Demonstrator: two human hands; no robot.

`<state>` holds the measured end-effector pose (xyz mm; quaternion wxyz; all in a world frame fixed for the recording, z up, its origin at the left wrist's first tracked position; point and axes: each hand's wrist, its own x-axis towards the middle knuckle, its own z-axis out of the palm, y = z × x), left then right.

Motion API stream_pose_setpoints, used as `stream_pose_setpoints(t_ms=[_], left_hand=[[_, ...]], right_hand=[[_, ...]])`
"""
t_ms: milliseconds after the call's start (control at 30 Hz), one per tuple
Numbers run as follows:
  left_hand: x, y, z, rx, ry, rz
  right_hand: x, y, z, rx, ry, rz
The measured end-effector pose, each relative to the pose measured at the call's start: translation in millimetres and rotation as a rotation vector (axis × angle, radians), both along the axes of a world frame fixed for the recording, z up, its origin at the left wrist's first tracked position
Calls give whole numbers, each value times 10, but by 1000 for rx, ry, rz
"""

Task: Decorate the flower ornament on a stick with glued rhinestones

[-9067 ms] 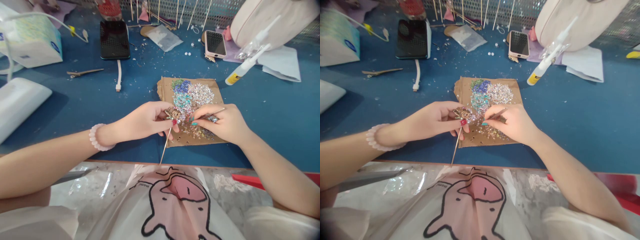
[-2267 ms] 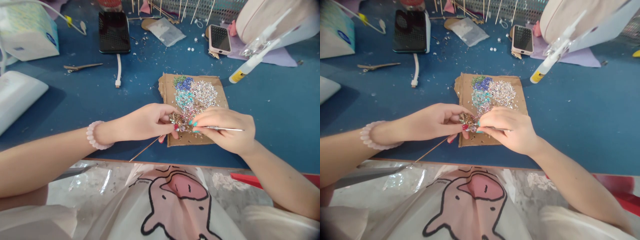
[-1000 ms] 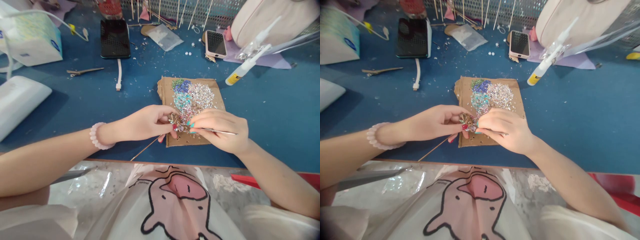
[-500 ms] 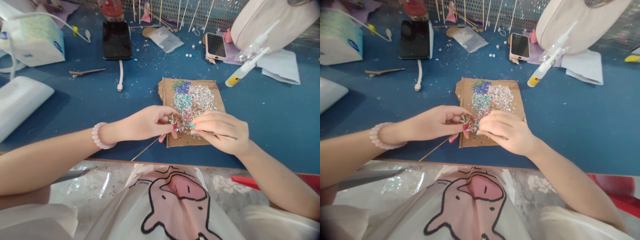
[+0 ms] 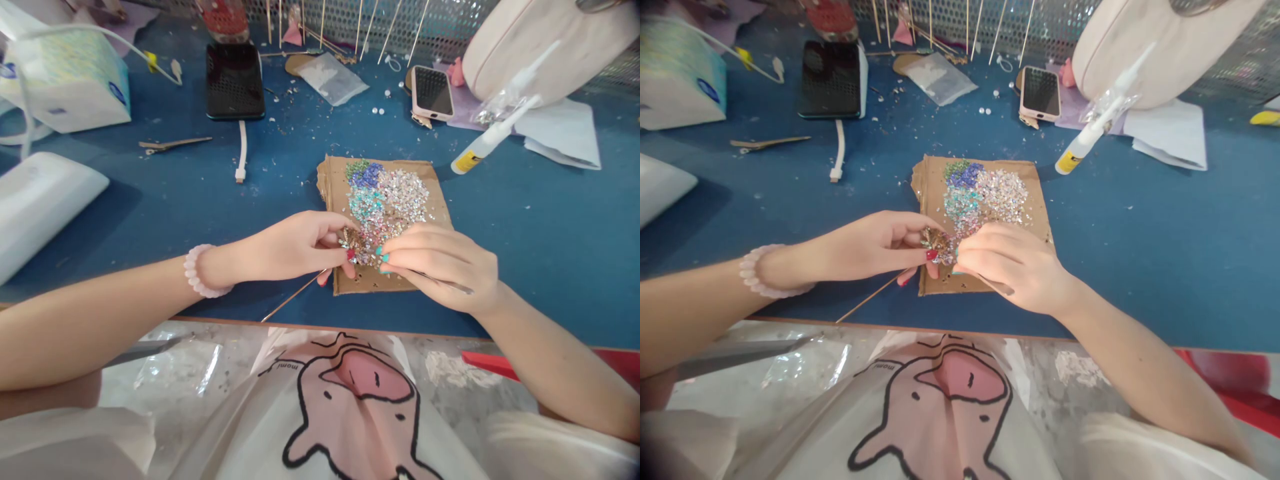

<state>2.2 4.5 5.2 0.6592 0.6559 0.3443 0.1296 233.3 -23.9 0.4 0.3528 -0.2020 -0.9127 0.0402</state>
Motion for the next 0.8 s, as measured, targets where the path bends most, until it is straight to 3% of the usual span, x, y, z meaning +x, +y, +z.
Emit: stream_pose_setpoints(t_ms=[300,467,567,700,800], left_hand=[[-10,-5,-17,7,-58,17],[-16,-19,-36,-8,-113,106],[-21,-29,-23,-12,-174,149],[-30,-46,83,36,-245,222],[-28,-47,245,130,-286,273]], right_hand=[[-1,-7,18,42,13,-12],[61,10,33,93,180,-94],[93,1,24,7,314,-99],[89,-30,80,-81,311,-108],[81,-33,258,-160,302,-88]])
